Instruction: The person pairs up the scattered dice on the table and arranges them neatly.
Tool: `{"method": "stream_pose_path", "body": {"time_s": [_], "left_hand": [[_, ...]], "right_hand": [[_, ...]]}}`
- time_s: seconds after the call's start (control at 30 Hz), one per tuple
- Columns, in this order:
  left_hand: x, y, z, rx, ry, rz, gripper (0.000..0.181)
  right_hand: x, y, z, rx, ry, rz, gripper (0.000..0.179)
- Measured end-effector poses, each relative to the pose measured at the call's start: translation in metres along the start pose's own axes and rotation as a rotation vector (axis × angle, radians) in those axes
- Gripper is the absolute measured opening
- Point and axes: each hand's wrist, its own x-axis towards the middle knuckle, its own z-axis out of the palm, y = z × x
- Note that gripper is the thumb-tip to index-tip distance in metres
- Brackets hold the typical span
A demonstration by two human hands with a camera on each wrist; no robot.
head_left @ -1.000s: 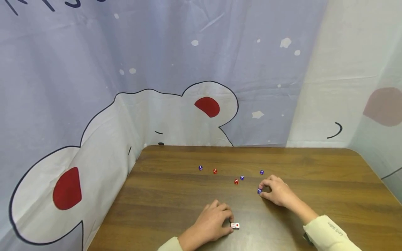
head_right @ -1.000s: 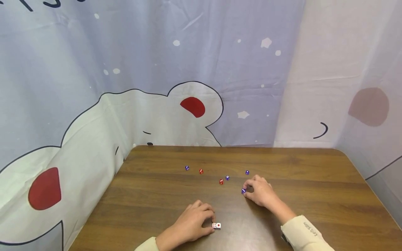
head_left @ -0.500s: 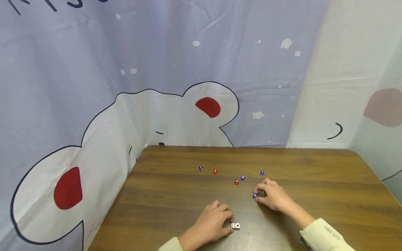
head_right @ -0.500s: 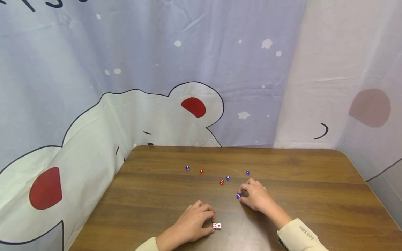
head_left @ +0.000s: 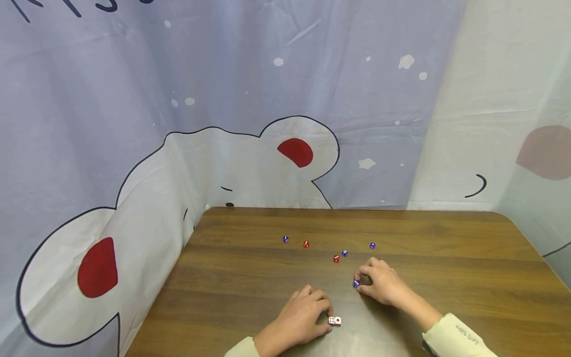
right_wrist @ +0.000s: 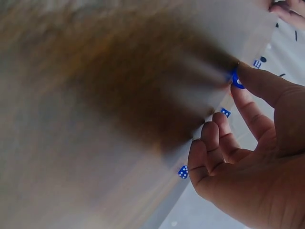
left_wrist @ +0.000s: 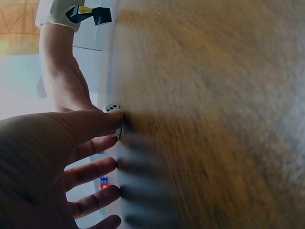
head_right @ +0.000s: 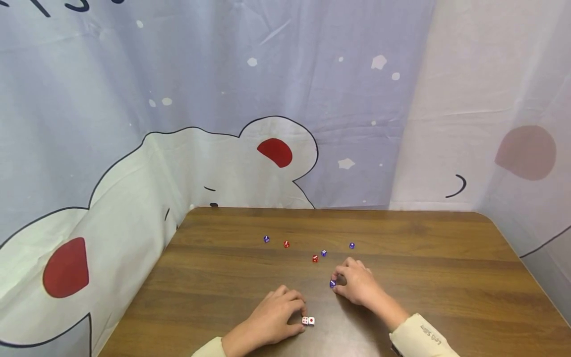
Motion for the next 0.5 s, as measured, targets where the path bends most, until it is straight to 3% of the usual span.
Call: {"method": "stream_pose_path", "body": {"time_s": [0.5], "left_hand": [[-0.001,-0.005,-0.005,-0.037,-0.048,0.01,0.02]], "right_hand": [[-0.001,-0.012,0.006,0.002,0.022,-0.038,0.023]]}}
